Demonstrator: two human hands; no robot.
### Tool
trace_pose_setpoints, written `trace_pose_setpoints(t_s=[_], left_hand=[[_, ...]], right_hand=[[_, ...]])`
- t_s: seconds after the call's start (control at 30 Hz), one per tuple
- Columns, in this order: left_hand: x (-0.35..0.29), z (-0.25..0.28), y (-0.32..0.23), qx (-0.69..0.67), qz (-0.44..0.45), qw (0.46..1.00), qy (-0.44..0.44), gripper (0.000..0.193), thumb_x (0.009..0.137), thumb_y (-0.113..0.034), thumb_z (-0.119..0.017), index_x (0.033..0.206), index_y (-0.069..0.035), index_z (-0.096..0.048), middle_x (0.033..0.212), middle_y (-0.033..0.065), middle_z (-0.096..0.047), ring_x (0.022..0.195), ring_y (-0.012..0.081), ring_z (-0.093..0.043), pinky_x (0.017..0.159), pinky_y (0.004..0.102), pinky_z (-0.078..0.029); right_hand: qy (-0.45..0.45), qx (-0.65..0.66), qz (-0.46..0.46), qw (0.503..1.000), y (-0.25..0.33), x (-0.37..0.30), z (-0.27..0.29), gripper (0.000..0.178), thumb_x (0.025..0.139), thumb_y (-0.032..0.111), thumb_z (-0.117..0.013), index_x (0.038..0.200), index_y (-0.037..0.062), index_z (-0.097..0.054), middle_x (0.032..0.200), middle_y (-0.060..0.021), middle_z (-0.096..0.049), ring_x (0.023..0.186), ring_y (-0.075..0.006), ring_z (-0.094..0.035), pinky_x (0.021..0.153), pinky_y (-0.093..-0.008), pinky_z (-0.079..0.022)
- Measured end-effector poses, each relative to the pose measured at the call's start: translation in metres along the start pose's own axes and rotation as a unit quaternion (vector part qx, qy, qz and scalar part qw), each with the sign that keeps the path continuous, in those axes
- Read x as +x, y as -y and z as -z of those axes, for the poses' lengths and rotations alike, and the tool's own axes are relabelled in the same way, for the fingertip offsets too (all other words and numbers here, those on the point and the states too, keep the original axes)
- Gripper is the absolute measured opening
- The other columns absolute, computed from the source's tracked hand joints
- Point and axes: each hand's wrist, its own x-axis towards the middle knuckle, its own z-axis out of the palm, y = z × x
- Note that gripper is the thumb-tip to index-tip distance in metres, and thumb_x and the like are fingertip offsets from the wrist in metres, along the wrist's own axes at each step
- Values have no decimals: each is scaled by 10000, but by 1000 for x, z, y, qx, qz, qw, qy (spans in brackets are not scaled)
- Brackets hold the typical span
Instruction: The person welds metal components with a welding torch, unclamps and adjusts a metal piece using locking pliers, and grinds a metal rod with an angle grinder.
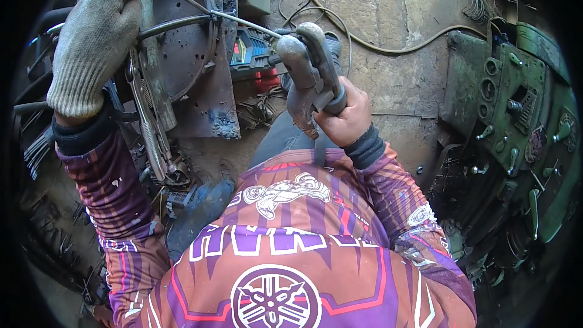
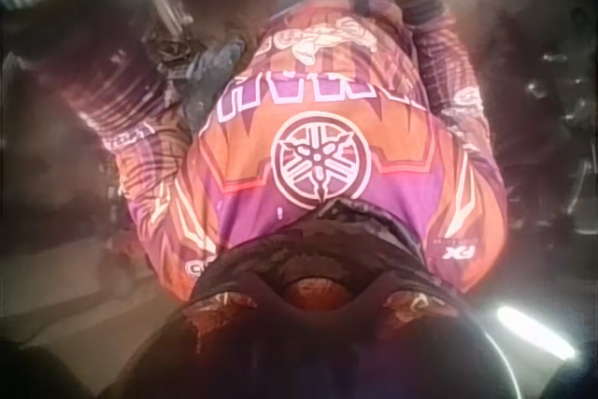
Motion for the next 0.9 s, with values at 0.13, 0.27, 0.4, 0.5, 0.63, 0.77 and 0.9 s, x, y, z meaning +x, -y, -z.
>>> trace_pose_setpoints(t_s=[0.13, 0.27, 0.4, 0.5, 0.63, 0.77, 0.9], left_hand=[[6, 13, -1, -70, 55, 994, 68, 253, 892, -38, -488, 984, -1, -721, 774, 163, -683, 673, 239, -652, 663, 348, -555], [4, 3, 0, -34, 42, 996, 65, 238, 923, -72, -502, 983, -14, -725, 736, 147, -665, 630, 212, -623, 626, 334, -542], [4, -8, 18, -60, 27, 997, 47, 228, 919, -67, -513, 992, -34, -727, 726, 134, -653, 614, 207, -606, 613, 338, -537], [4, -42, 58, -78, -25, 995, 55, 313, 950, -147, -450, 1174, -91, -662, 979, 135, -704, 807, 252, -700, 776, 360, -548], [4, -40, 56, -81, -2, 993, 86, 311, 956, -143, -450, 1184, -101, -658, 1007, 130, -702, 823, 249, -699, 792, 373, -547], [4, -40, 54, -87, 6, 992, 89, 308, 960, -144, -450, 1182, -107, -660, 1008, 126, -703, 823, 250, -700, 791, 377, -550], [5, -45, 59, -80, -5, 994, 75, 308, 959, -145, -452, 1185, -113, -659, 1010, 125, -703, 810, 248, -701, 788, 372, -552]], right_hand=[[-16, -5, 13, 1000, -1, 0, -3, 276, 662, 61, -672, 932, 37, -626, 745, -90, -645, 659, -203, -647, 638, -323, -510], [-8, -8, 4, 1000, -1, 1, -3, 264, 664, 51, -661, 926, 39, -627, 746, -92, -644, 655, -201, -645, 636, -322, -508], [-16, -9, 27, 999, 0, 2, -4, 260, 666, 48, -659, 925, 38, -628, 745, -90, -644, 649, -202, -643, 636, -321, -508], [-5, -10, 27, 1000, 4, 4, -5, 266, 669, 49, -661, 933, 38, -630, 740, -88, -647, 647, -204, -647, 634, -320, -510], [-8, 3, 22, 1000, 0, 2, -5, 273, 670, 50, -665, 940, 38, -631, 740, -87, -652, 647, -205, -653, 633, -319, -512], [-7, -18, 29, 999, 8, 4, -5, 277, 670, 50, -663, 945, 37, -630, 742, -92, -653, 650, -207, -656, 635, -319, -514], [0, -19, 23, 1000, 3, 7, -5, 275, 665, 44, -656, 938, 37, -628, 731, -94, -647, 646, -208, -655, 634, -324, -514]])
